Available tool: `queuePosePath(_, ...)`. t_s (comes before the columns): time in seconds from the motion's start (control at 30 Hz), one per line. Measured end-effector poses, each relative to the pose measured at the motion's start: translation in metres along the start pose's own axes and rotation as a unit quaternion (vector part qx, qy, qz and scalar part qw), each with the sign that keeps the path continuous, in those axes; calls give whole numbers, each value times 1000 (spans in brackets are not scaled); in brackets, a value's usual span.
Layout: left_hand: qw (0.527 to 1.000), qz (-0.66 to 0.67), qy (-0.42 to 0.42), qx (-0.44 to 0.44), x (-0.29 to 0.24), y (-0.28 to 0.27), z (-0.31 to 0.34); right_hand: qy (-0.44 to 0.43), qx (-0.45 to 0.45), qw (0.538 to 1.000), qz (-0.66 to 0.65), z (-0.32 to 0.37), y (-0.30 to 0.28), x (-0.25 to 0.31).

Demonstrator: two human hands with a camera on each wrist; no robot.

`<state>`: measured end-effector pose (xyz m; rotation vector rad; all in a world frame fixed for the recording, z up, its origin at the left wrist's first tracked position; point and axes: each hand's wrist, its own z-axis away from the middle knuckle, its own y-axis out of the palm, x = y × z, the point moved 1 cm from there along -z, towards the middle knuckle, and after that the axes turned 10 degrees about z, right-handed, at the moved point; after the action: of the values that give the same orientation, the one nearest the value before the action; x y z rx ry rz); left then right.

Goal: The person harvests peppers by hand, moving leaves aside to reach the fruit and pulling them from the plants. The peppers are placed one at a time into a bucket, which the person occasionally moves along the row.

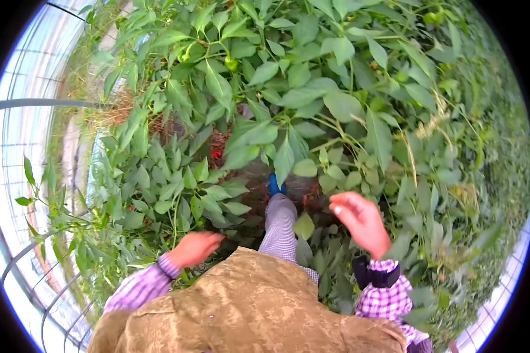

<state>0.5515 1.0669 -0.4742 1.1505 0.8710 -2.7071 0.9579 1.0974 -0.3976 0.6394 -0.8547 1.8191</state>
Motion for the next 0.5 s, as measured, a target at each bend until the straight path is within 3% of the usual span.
queuePosePath(0.1,989,-125,-7,77,31,13,-122,-5,0,997,78,-50,-31,-17)
queuePosePath(0.13,985,-171,18,1,64,27,-140,5,3,999,46,-60,-38,-24)
queuePosePath(0.17,967,-240,-68,47,83,18,-158,3,14,999,46,-66,-46,-35)
queuePosePath(0.2,958,-170,-208,98,125,12,-166,9,5,999,52,-68,-55,-50)
queuePosePath(0.23,959,-235,-154,-45,154,3,-149,17,-6,998,58,-65,-60,-63)
queuePosePath(0.3,826,-514,-225,44,256,4,-93,61,3,995,80,-63,-71,-75)
queuePosePath(0.37,798,-497,-275,202,158,-87,-63,99,6,990,98,-66,-74,-86)
queuePosePath(0.43,844,-437,-277,143,146,-94,-39,94,64,988,106,-72,-71,-86)
queuePosePath(0.5,837,-425,-294,180,139,-95,-34,115,84,984,107,-73,-65,-84)
